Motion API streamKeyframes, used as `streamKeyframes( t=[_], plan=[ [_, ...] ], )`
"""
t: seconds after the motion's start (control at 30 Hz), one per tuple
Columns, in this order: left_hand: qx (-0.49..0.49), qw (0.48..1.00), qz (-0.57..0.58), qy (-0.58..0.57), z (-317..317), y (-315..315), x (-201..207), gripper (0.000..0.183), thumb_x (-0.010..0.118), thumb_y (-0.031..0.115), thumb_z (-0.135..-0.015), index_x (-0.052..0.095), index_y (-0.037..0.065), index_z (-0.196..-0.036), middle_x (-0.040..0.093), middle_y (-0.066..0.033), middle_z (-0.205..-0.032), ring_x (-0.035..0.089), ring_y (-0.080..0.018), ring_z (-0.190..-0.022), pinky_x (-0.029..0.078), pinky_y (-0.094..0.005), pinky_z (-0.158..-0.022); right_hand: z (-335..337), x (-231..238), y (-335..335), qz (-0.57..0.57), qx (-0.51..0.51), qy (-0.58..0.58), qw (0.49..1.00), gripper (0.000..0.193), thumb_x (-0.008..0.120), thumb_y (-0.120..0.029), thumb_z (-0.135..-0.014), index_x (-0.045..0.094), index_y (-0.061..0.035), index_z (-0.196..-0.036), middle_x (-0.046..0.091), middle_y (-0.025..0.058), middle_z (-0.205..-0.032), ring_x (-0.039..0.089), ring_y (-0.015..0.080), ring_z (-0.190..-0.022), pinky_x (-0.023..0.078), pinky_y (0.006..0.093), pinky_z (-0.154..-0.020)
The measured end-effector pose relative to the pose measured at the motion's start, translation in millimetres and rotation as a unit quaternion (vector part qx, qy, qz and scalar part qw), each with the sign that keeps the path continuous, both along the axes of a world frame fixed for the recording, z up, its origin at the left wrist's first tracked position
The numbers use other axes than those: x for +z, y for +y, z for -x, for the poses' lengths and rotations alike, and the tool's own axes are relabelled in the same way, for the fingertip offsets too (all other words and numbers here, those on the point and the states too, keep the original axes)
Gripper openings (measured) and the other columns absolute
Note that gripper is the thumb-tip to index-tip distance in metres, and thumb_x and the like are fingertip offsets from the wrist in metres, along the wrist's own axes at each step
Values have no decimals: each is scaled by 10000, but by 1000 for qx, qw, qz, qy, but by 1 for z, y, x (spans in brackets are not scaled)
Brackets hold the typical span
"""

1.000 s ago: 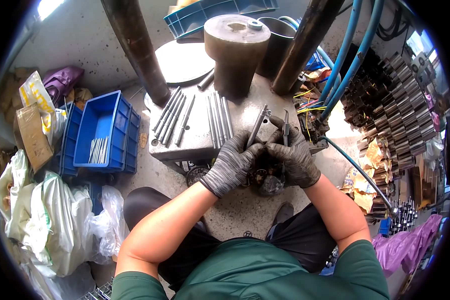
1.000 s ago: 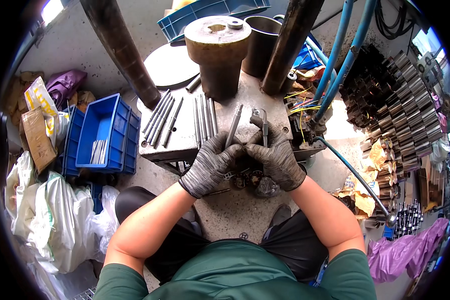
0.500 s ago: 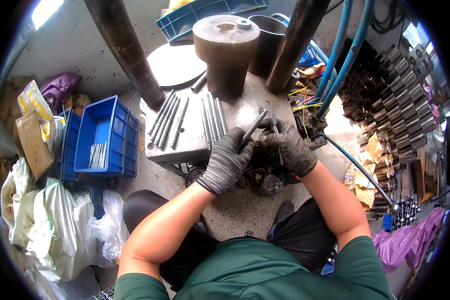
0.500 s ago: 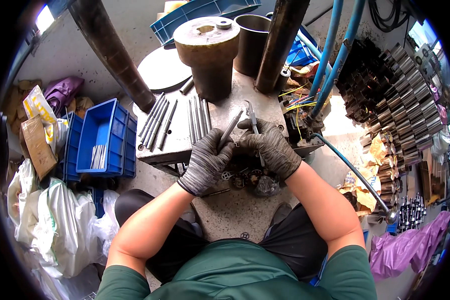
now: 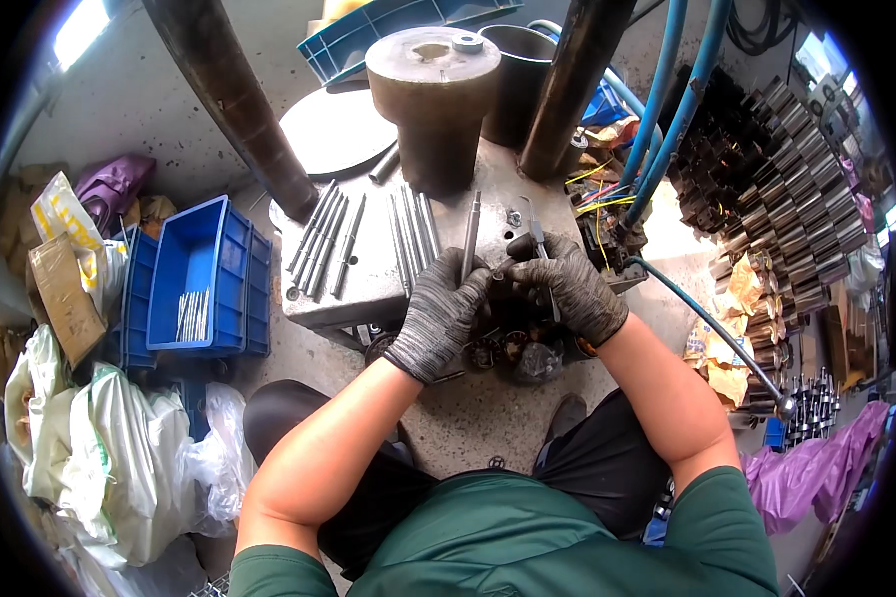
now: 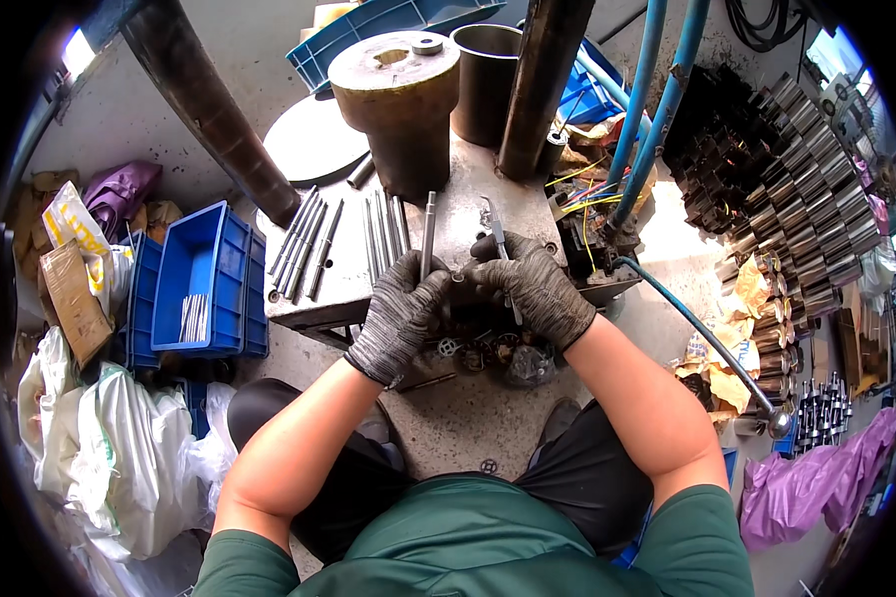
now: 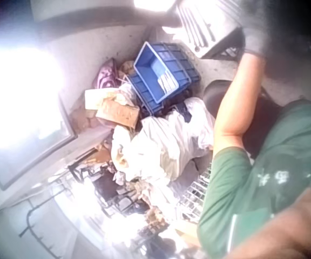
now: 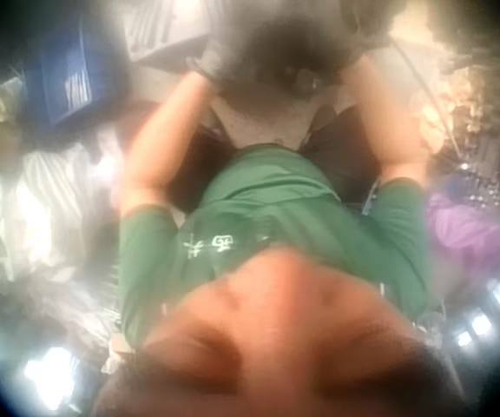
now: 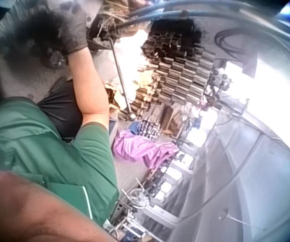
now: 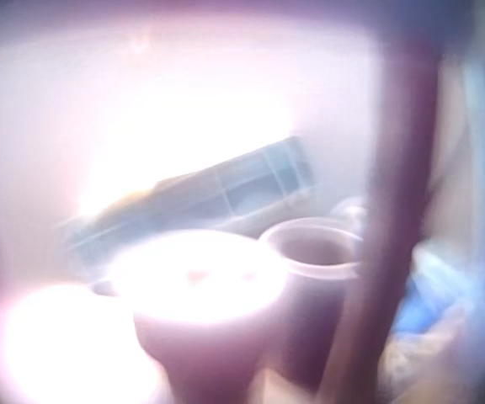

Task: The person holds a metal rod and a measuring tool, placing the rod against the tool and looking at it, then sets the rod into a blue bin and picks up another one to repeat the process.

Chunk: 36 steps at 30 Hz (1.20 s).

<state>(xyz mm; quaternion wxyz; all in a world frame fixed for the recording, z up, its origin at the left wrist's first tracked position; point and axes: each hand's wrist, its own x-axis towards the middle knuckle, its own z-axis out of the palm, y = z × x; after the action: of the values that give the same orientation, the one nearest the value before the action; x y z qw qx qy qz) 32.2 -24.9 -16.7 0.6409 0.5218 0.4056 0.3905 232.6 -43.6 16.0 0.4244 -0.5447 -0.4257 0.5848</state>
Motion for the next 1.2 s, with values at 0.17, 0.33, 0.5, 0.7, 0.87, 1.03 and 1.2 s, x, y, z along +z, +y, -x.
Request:
streamKeyframes(
  t=[0.17, 0.33, 0.5, 0.7, 0.87, 1.03, 1.2],
  plan=[
    [-5, 1000, 26, -14, 3, 3, 6, 92, 626, 151, -1038, 597, 64, -1049, 604, 10, -723, 571, -66, -588, 469, -221, -526, 2, 0, -4, -10, -7, -2, 1000, 409, 799, -179, -871, 637, 22, -1189, 685, 69, -949, 644, 129, -810, 545, 287, -747],
    [-11, 1000, -19, 10, 1, -1, 3, 92, 649, 135, -1018, 615, 50, -1025, 598, 7, -739, 567, -68, -622, 488, -234, -570, 3, -2, -3, -77, 7, -77, 994, 414, 813, -178, -866, 647, 32, -1183, 683, 59, -951, 643, 129, -859, 548, 296, -796],
    [-19, 988, -104, 112, 0, -5, 4, 93, 690, 111, -965, 639, 33, -964, 591, 4, -763, 543, -72, -683, 498, -273, -612, -2, -8, -1, -94, 54, -114, 988, 366, 815, -131, -836, 656, 26, -1125, 691, 52, -975, 650, 120, -891, 553, 298, -816],
    [-21, 951, -230, 205, 4, 1, 0, 110, 714, 96, -934, 640, 35, -986, 623, -84, -769, 603, -167, -687, 527, -332, -643, 8, 16, -2, 6, 38, 0, 999, 298, 767, -159, -878, 653, -21, -1117, 705, 54, -895, 675, 124, -798, 569, 278, -741],
    [-36, 896, -381, 223, 9, 2, 2, 141, 724, 85, -921, 630, 35, -1014, 643, -172, -805, 644, -260, -695, 542, -388, -661, 4, 4, -4, 25, -11, 84, 996, 231, 737, -116, -879, 648, -49, -1081, 721, 52, -884, 692, 135, -731, 560, 261, -648],
    [-21, 971, -212, 111, 8, -2, 0, 102, 692, 93, -970, 632, 54, -1043, 625, -32, -787, 622, -154, -666, 518, -310, -614, -3, -7, 8, -13, -11, 19, 1000, 227, 718, -59, -849, 664, -21, -1067, 716, 59, -890, 697, 155, -782, 570, 296, -712],
    [-22, 996, -35, -82, 10, 2, 7, 57, 619, 103, -1008, 615, 50, -1026, 608, -5, -767, 565, -75, -604, 476, -215, -555, -13, -16, 30, -185, -35, -497, 847, 290, 691, -142, -837, 677, 7, -1086, 736, 187, -962, 716, 361, -918, 566, 426, -848]
  ],
)
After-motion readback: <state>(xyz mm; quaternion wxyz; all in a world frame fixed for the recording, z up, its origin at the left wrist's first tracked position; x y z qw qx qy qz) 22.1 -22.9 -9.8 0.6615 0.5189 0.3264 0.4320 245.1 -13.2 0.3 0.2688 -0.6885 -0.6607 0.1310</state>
